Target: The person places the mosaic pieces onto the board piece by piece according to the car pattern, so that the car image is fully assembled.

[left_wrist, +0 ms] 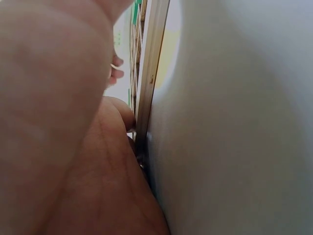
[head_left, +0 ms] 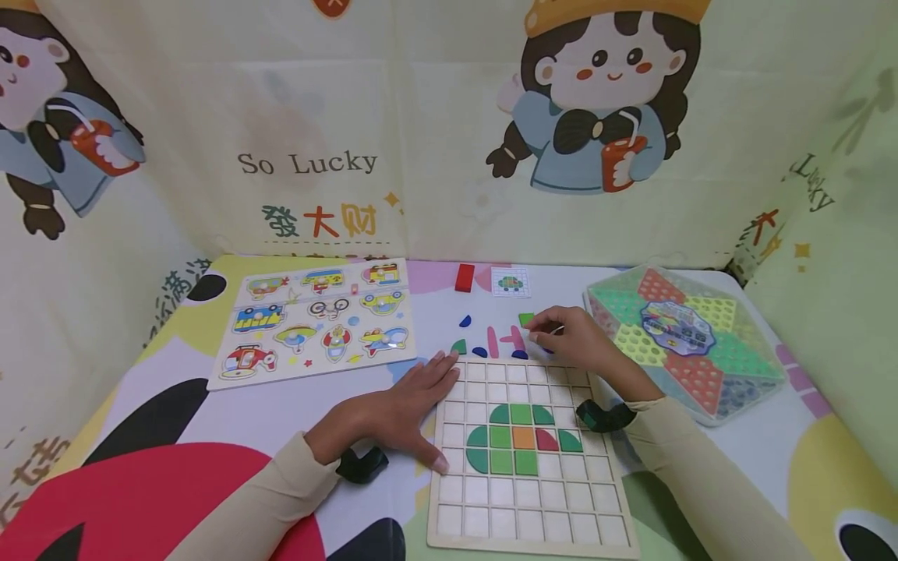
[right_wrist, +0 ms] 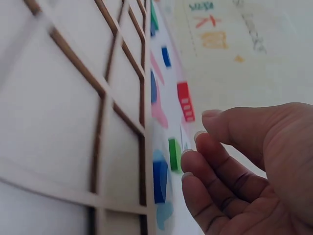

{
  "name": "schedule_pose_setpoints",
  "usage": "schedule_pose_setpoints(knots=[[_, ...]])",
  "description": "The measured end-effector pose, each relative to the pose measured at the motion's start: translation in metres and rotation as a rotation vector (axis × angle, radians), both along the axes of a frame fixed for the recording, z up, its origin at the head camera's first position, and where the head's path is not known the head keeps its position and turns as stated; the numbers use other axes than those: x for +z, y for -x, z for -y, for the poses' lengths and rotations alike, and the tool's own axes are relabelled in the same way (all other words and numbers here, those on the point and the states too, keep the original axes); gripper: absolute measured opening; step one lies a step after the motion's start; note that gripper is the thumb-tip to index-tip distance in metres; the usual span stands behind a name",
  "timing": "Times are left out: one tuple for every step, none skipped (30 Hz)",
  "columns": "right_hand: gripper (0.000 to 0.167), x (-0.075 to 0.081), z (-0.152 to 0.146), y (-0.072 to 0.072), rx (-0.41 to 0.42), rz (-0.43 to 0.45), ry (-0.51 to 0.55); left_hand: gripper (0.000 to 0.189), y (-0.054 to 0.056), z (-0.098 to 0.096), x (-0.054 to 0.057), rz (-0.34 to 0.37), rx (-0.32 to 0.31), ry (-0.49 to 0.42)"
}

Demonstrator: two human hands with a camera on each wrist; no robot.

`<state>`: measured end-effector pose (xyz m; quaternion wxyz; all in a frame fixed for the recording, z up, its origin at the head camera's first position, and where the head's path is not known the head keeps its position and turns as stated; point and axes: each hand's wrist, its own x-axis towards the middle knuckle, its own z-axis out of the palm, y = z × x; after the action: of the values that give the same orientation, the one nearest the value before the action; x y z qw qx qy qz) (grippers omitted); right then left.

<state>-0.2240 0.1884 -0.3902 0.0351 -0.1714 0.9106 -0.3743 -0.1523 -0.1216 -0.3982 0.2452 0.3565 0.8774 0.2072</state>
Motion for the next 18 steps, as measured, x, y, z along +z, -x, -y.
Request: schedule_pose_setpoints(knots=[[0.014,-0.001,-0.001,0.004,-0.011,0.002,0.002,0.122,0.000,0.000,0.000,0.002,0.002,0.001],[0.014,-0.001,-0.002,0.008,-0.026,0.006,-0.001,0.122,0.000,0.000,0.001,0.006,0.006,0.000],[0.015,-0.002,-0.003,0.011,-0.039,0.017,0.004,0.122,-0.001,0.000,0.001,0.009,0.008,0.000],[0.015,-0.002,-0.004,0.015,-0.052,0.024,0.005,0.122,-0.001,0.000,0.001,0.012,0.009,-0.001],[0.016,-0.003,-0.005,0.018,-0.063,0.030,0.008,0.122,-0.001,0.000,0.001,0.016,0.011,-0.002],[0.016,-0.003,-0.005,0.021,-0.074,0.038,0.011,0.122,-0.001,0.000,0.001,0.018,0.011,-0.001],[0.017,-0.004,-0.005,0.024,-0.081,0.046,0.016,0.122,-0.001,-0.001,0.001,0.017,0.012,0.000],[0.017,-0.004,-0.006,0.026,-0.087,0.051,0.018,0.122,-0.001,-0.001,0.001,0.015,0.011,0.001],[0.018,-0.004,-0.005,0.028,-0.094,0.058,0.024,0.122,-0.001,-0.001,0.001,0.013,0.010,0.002],[0.018,-0.004,-0.005,0.030,-0.101,0.061,0.022,0.122,-0.001,-0.001,0.001,0.012,0.009,0.002],[0.018,-0.004,-0.004,0.031,-0.110,0.071,0.023,0.122,-0.001,-0.001,0.001,0.011,0.009,0.005],[0.019,-0.005,-0.003,0.033,-0.117,0.083,0.022,0.122,-0.001,-0.001,0.001,0.008,0.008,0.007],[0.020,-0.005,-0.003,0.034,-0.123,0.094,0.021,0.122,-0.001,-0.001,0.002,0.008,0.007,0.007],[0.020,-0.005,-0.002,0.035,-0.128,0.105,0.018,0.122,-0.001,-0.001,0.002,0.009,0.008,0.008],[0.021,-0.006,-0.001,0.037,-0.134,0.116,0.014,0.122,-0.001,-0.001,0.002,0.009,0.007,0.008],[0.022,-0.007,0.000,0.038,-0.136,0.127,0.011,0.122,-0.001,-0.001,0.002,0.008,0.008,0.009],[0.023,-0.007,0.000,0.039,-0.135,0.137,0.011,0.122,0.000,-0.001,0.002,0.007,0.008,0.009],[0.023,-0.008,0.001,0.040,-0.134,0.147,0.006,0.122,-0.001,0.000,0.001,0.007,0.008,0.008]])
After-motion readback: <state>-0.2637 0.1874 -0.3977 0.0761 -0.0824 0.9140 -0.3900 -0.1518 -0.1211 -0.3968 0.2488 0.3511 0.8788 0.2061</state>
